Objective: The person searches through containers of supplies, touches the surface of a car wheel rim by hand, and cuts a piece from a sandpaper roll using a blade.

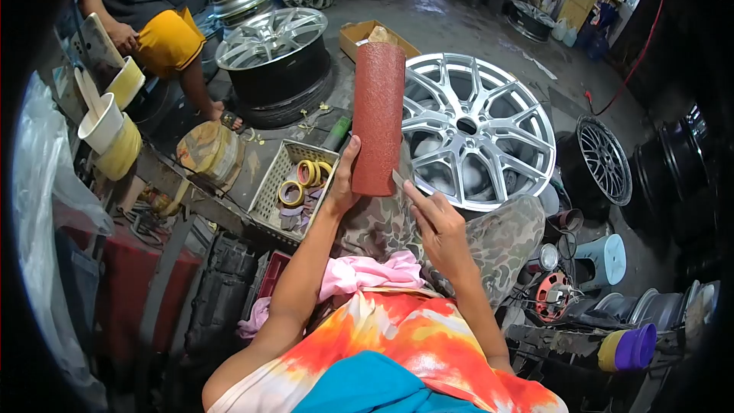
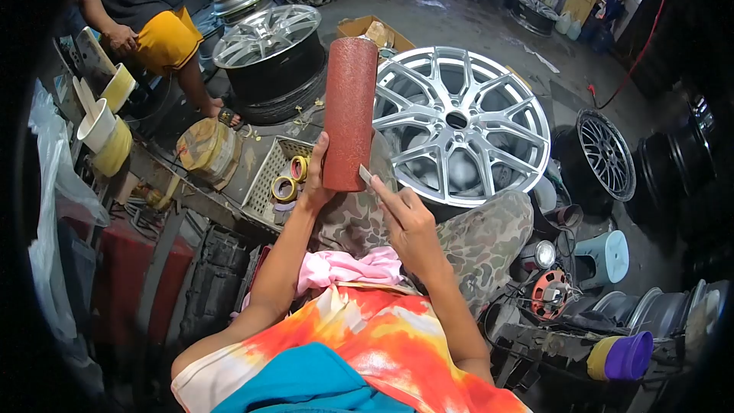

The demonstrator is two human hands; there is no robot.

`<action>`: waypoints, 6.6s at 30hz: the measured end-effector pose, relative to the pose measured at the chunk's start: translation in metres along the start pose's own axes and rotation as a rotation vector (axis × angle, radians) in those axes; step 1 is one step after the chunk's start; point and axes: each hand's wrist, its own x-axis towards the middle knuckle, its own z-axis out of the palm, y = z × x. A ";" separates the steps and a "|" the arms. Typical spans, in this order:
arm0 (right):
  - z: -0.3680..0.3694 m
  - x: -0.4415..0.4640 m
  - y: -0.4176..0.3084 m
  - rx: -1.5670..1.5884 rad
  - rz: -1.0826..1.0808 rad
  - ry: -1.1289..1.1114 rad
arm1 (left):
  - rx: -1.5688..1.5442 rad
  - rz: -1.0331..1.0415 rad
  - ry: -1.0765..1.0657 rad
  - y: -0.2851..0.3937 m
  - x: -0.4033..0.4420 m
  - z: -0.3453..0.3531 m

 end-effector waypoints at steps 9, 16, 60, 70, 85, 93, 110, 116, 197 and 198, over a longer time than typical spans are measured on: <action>0.005 0.033 0.001 -0.031 -0.060 0.223 | 0.120 -0.056 0.007 -0.013 -0.005 -0.007; -0.003 -0.006 -0.002 -0.070 -0.082 0.305 | 0.131 -0.061 -0.064 -0.005 -0.004 0.000; 0.050 0.089 0.024 0.011 0.056 0.187 | 0.164 -0.115 0.252 -0.008 -0.001 -0.052; 0.068 0.121 0.024 0.083 0.004 0.034 | 0.250 -0.113 0.249 0.018 -0.025 -0.073; 0.099 0.115 0.009 0.096 -0.010 -0.151 | 0.476 0.015 0.432 0.049 -0.039 -0.080; 0.113 0.170 0.017 0.060 -0.103 -0.115 | 0.427 -0.020 0.463 0.045 -0.045 -0.094; 0.117 0.125 0.005 0.072 0.051 -0.099 | 0.470 0.005 0.488 0.046 -0.044 -0.091; 0.105 0.155 -0.006 0.041 0.019 -0.142 | 0.489 0.064 0.543 0.043 -0.041 -0.085; 0.120 0.179 0.029 0.254 -0.008 -0.162 | 0.350 -0.034 0.491 0.046 -0.044 -0.106; 0.121 0.173 0.027 0.270 -0.006 -0.134 | 0.375 -0.030 0.480 0.048 -0.044 -0.105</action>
